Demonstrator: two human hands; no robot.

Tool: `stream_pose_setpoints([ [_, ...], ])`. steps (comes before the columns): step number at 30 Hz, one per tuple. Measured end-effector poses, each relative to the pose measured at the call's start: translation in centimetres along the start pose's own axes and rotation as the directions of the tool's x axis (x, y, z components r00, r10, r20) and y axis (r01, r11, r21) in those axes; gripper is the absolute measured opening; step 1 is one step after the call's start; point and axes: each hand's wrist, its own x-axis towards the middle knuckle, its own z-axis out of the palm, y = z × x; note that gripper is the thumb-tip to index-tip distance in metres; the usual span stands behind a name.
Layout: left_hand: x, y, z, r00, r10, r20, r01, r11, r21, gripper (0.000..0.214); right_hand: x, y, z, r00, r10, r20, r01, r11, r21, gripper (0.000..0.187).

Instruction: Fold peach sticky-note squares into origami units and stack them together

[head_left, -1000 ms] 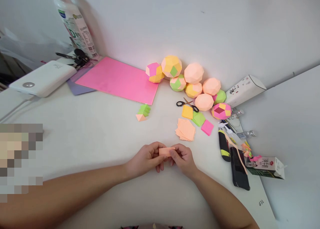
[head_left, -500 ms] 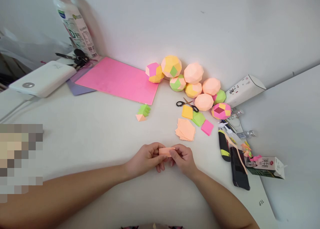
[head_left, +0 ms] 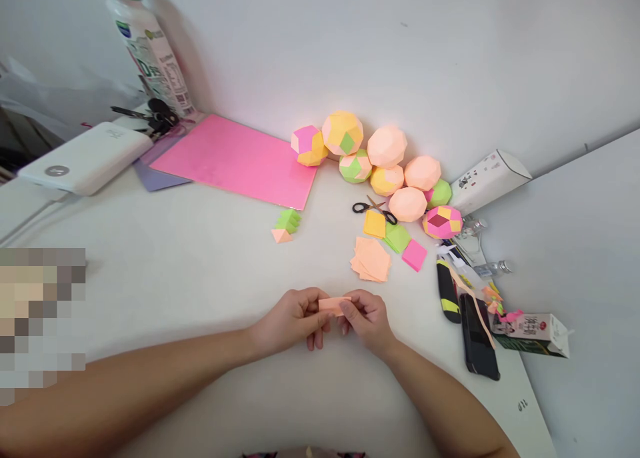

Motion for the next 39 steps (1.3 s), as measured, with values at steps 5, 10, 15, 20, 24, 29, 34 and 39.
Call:
stream_pose_setpoints([
  [5, 0.05, 0.25, 0.05, 1.0, 0.001, 0.017, -0.001, 1.0, -0.019, 0.027, -0.08, -0.08, 0.04, 1.0, -0.002, -0.004, 0.002, 1.0, -0.002, 0.024],
  [10, 0.03, 0.38, 0.08, 1.0, -0.018, 0.019, 0.018, 0.999, 0.029, 0.029, -0.1, 0.04, -0.02, 1.0, 0.007, -0.008, -0.007, 1.0, 0.002, 0.026],
  [15, -0.01, 0.04, -0.05, 0.999, -0.014, 0.048, 0.01, 0.997, 0.075, 0.032, -0.12, -0.2, -0.09, 1.0, -0.01, -0.006, 0.01, 1.0, -0.007, 0.026],
  [20, -0.1, 0.22, -0.03, 0.997, -0.019, 0.074, 0.012, 0.996, 0.089, 0.027, -0.15, -0.43, -0.08, 0.999, -0.044, 0.01, 0.044, 0.999, -0.001, 0.023],
  [24, -0.27, 0.72, 0.1, 0.997, -0.013, 0.073, 0.005, 0.994, 0.109, 0.016, -0.22, -0.5, -0.05, 0.998, -0.064, 0.017, 0.064, 0.998, -0.012, 0.022],
  [29, -0.49, 0.89, 0.16, 0.997, -0.006, 0.074, -0.004, 0.992, 0.124, 0.008, -0.21, -0.49, -0.03, 0.998, -0.057, 0.036, 0.056, 0.998, 0.011, 0.023],
  [34, -0.45, 0.58, 0.15, 0.999, 0.008, 0.052, -0.014, 0.994, 0.11, 0.015, -0.12, -0.32, -0.14, 0.993, -0.051, 0.109, 0.051, 0.999, -0.005, 0.018],
  [39, -0.32, 0.37, 0.11, 0.999, -0.004, 0.051, -0.001, 0.995, 0.098, 0.013, -0.15, 0.04, -0.34, 0.978, -0.04, 0.204, 0.052, 0.997, -0.055, 0.02],
])
